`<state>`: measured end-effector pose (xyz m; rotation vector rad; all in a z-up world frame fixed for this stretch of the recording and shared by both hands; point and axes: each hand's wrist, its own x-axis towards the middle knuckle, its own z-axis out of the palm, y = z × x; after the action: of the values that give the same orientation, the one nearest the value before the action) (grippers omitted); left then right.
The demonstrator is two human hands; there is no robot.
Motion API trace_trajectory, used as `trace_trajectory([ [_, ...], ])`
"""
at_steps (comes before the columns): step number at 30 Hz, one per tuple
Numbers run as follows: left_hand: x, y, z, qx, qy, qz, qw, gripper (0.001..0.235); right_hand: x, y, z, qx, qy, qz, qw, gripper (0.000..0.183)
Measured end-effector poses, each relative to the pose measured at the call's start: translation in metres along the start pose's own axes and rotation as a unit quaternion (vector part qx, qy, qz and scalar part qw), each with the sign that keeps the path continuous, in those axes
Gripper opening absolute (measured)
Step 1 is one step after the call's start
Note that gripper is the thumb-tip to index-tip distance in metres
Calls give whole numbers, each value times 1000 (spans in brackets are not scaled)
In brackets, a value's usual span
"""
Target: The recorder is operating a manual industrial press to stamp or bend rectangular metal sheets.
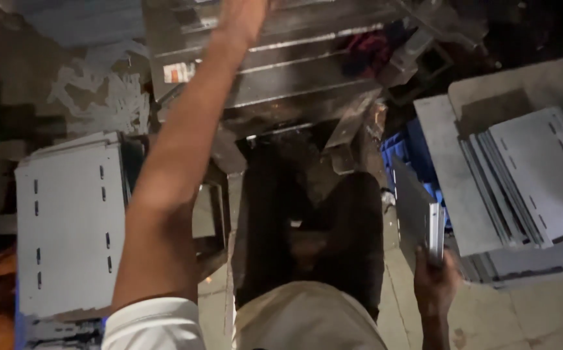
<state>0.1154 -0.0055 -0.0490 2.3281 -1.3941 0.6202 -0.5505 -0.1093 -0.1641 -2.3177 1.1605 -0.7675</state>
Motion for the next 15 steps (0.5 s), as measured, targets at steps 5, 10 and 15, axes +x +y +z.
trace_trajectory([
  [5, -78, 112, -69, -134, 71, -42, 988, 39, -11, 0, 2, 96, -17, 50, 994, 27],
  [10, -177, 140, -98, -191, 0, -86, 978, 38, -1, 20, 12, 5, 2, 9, 1000, 32],
  [15, -244, 109, -136, -176, -33, -207, 962, 41, 22, 30, 30, 44, 17, -61, 997, 25],
])
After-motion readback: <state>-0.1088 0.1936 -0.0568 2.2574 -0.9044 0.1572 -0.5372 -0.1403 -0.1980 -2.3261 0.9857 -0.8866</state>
